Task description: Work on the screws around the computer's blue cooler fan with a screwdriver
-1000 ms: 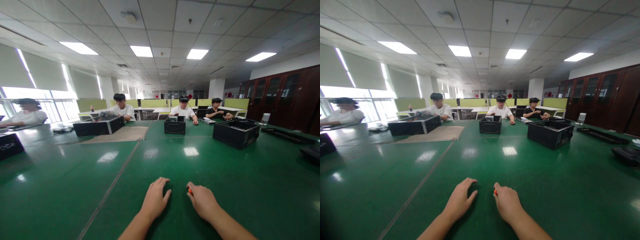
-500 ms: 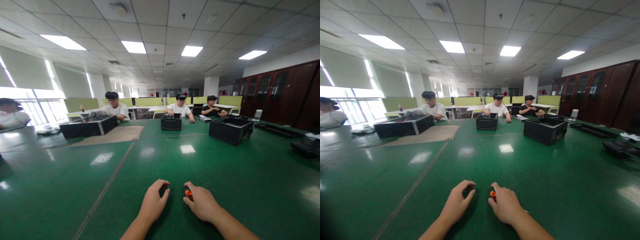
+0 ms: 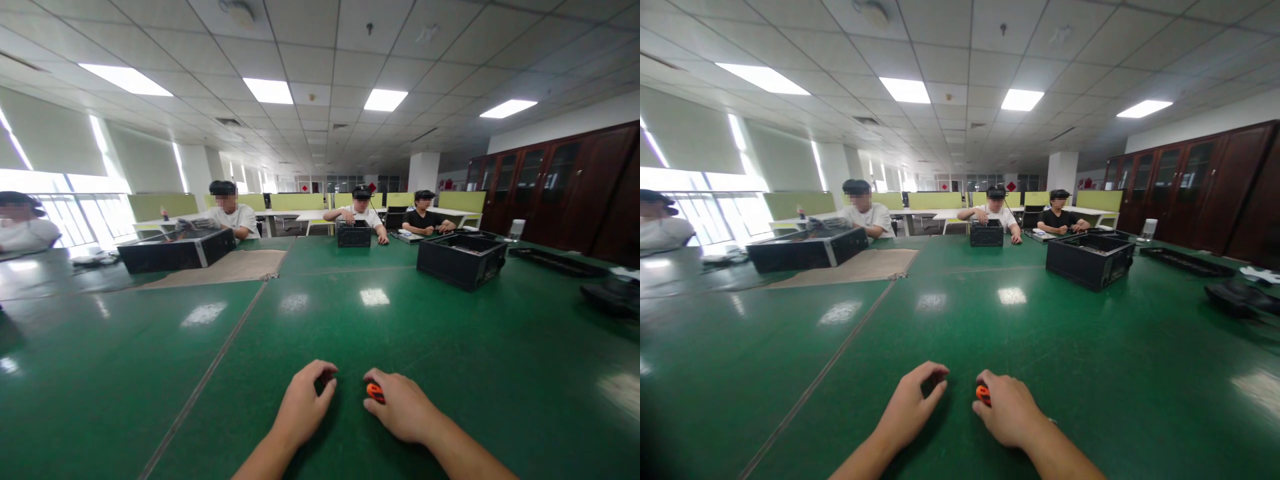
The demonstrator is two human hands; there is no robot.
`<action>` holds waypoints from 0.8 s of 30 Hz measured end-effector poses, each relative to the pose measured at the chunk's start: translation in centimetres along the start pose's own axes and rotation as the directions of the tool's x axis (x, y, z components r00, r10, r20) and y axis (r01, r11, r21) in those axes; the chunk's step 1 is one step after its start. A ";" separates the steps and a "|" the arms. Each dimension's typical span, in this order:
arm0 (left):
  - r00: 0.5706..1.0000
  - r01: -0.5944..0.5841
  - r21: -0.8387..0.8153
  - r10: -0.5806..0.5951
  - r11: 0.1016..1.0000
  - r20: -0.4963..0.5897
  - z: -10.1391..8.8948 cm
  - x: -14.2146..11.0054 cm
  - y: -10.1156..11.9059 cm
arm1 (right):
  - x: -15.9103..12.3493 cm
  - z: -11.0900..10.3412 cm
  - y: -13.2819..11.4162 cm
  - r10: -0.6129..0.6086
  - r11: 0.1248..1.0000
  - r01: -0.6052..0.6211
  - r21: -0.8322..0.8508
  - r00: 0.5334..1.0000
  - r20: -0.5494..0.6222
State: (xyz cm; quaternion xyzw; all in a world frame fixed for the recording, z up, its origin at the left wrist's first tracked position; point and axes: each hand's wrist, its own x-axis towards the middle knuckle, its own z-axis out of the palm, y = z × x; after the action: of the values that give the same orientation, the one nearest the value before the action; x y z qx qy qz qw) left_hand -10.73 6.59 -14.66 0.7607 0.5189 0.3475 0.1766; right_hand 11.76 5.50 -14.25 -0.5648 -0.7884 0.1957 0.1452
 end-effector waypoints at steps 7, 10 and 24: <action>0.999 -0.022 0.005 0.021 1.000 0.032 0.1 0.1 -0.1 | -0.1 -0.2 -0.1 0.008 1.000 -0.008 0.015 1.000 -0.001; 0.999 -0.023 0.009 0.022 1.000 0.039 0.1 0.0 -0.1 | -0.1 -0.2 -0.1 0.003 1.000 -0.003 0.006 1.000 0.004; 0.999 -0.019 -0.006 0.020 1.000 0.039 -0.1 -0.2 0.1 | -0.1 0.1 0.0 -0.006 1.000 0.006 0.006 1.000 -0.001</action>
State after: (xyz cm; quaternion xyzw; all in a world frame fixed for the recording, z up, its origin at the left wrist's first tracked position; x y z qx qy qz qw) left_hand -10.74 6.39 -14.60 0.7719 0.5071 0.3359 0.1852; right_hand 11.79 5.42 -14.33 -0.5623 -0.7894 0.1972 0.1478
